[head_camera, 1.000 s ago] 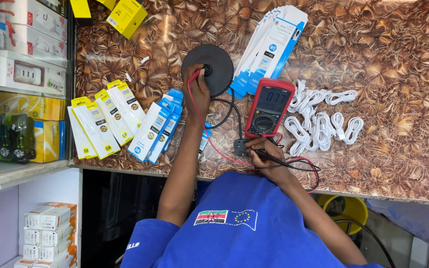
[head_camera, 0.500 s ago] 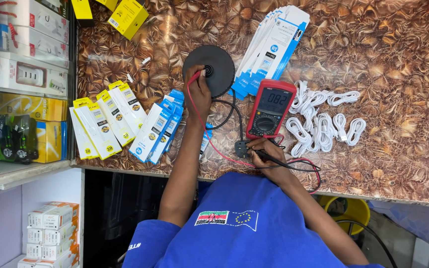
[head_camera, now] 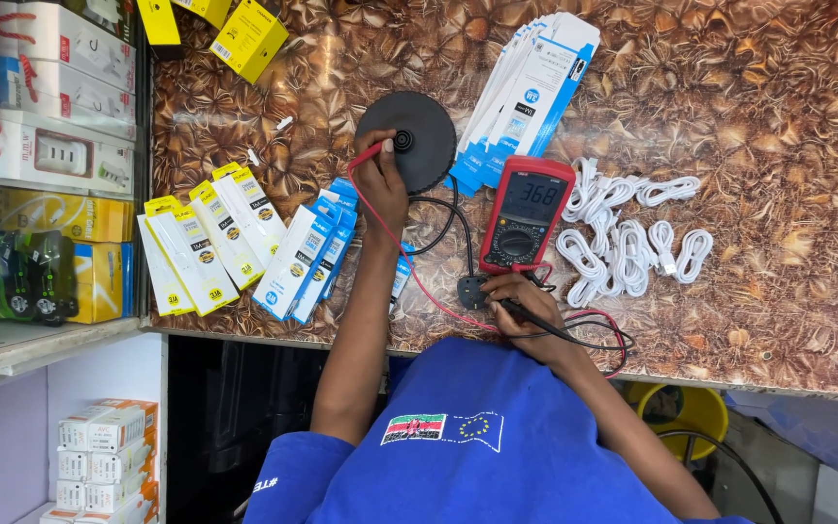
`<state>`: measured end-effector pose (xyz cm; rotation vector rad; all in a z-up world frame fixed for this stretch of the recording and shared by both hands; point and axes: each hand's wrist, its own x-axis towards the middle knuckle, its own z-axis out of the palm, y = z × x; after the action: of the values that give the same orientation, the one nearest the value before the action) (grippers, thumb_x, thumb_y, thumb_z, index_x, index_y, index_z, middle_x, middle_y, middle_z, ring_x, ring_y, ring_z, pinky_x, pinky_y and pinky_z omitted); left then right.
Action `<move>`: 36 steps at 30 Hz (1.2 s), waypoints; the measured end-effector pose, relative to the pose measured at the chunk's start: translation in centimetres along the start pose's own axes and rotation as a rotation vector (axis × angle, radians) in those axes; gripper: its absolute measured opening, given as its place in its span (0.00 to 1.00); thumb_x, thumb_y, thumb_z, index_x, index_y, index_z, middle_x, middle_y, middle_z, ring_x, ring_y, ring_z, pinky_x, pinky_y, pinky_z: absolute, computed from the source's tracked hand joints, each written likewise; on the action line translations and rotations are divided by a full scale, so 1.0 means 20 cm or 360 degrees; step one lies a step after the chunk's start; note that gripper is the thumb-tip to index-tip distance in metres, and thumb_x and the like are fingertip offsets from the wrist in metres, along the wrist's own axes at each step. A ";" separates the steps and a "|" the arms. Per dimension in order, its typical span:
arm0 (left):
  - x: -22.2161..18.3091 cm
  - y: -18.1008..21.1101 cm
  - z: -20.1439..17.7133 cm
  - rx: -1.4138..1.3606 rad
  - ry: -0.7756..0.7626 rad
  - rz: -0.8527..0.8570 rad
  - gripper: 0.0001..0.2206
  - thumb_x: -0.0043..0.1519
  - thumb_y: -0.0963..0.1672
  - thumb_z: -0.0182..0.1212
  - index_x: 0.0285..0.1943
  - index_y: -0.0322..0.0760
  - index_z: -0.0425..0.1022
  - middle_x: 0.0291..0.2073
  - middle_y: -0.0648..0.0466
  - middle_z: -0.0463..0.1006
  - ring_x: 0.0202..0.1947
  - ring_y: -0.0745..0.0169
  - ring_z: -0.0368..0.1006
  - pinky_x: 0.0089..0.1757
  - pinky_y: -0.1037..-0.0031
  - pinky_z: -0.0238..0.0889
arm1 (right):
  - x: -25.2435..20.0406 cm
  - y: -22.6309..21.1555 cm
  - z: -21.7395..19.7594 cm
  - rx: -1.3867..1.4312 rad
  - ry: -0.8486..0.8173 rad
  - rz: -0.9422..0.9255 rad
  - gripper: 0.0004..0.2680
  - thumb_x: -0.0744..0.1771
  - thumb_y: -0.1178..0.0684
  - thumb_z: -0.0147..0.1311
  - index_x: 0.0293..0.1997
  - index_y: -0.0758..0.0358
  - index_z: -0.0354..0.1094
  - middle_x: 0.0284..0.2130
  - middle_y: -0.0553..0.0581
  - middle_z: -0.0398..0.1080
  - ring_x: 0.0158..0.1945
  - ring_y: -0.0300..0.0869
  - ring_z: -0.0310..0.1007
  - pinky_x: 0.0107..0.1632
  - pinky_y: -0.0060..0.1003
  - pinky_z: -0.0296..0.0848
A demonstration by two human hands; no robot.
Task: Testing the electrical resistance or continuity of a heating element using a digital multimeter.
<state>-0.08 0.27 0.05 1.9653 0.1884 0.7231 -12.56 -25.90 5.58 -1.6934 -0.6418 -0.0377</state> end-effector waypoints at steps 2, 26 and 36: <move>0.00 0.02 0.00 -0.0045 -0.0009 0.0002 0.08 0.74 0.43 0.44 0.56 0.38 0.70 0.45 0.44 0.79 0.48 0.38 0.78 0.47 0.57 0.73 | -0.01 0.00 -0.02 0.0003 0.0024 -0.0003 0.02 0.67 0.60 0.57 0.37 0.66 0.71 0.36 0.67 0.78 0.29 0.59 0.77 0.27 0.42 0.72; -0.10 0.60 -0.09 -0.0294 -0.0580 0.0420 0.11 0.68 0.49 0.59 0.53 0.45 0.81 0.32 0.53 0.84 0.37 0.52 0.82 0.43 0.65 0.73 | -0.32 0.03 -0.33 -0.0317 0.0837 0.0028 0.06 0.68 0.55 0.57 0.33 0.65 0.73 0.16 0.55 0.64 0.19 0.43 0.63 0.25 0.36 0.62; -0.51 0.88 -0.06 -0.0539 -0.1490 0.0765 0.10 0.67 0.40 0.60 0.56 0.31 0.76 0.34 0.39 0.78 0.37 0.33 0.78 0.39 0.49 0.73 | -0.17 -0.07 -0.27 -0.0488 0.0197 0.0036 0.10 0.63 0.55 0.65 0.44 0.69 0.73 0.30 0.65 0.76 0.31 0.64 0.75 0.34 0.55 0.74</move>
<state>-12.01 -11.92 11.28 1.8257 -0.9300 0.0459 -14.34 -32.09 6.80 -1.9759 -0.5433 -0.2333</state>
